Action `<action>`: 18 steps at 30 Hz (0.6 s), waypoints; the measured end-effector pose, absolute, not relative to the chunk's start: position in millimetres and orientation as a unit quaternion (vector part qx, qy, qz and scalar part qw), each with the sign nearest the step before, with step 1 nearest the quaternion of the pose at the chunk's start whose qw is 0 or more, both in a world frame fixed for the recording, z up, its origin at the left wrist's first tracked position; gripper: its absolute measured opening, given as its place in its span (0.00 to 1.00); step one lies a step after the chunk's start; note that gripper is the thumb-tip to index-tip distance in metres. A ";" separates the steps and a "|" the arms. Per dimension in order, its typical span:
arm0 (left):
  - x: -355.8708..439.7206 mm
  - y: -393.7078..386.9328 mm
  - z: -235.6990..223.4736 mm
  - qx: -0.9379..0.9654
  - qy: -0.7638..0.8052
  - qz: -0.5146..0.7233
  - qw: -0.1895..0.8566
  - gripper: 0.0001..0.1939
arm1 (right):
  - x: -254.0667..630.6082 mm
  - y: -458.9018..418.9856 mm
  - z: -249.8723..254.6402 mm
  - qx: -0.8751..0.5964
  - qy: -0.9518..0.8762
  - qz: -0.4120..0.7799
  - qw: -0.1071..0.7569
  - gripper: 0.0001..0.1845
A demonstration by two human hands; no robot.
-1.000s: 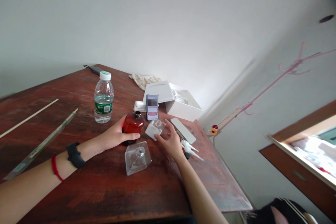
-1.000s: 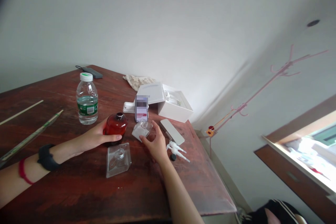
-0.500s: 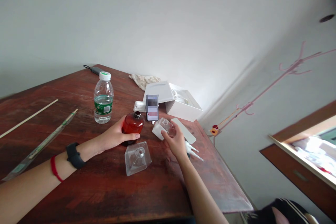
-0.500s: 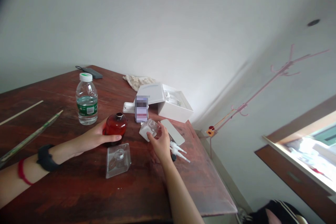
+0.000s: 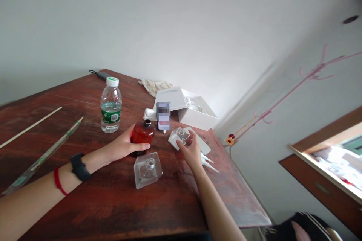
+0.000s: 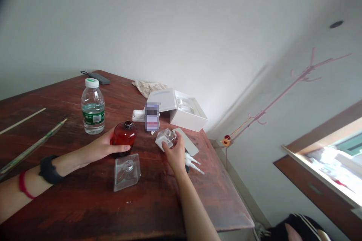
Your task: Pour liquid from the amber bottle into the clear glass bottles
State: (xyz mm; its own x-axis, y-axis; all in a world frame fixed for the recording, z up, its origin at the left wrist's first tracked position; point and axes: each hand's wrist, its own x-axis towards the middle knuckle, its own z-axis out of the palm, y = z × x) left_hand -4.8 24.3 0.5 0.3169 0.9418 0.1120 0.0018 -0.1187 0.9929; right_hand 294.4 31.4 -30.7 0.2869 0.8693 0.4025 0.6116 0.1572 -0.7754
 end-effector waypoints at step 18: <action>-3.2 20.7 4.5 0.602 0.386 0.453 0.532 0.33 | 290.5 23.2 -10.6 -0.574 -0.561 0.073 0.593 0.24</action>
State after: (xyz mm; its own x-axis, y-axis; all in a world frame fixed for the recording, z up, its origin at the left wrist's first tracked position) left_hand -3.2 20.7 4.5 0.2911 0.9471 0.1353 -0.0169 -0.1363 0.9905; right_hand 290.5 23.2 -10.6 0.3607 0.7295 0.5812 0.5571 0.3313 -0.7615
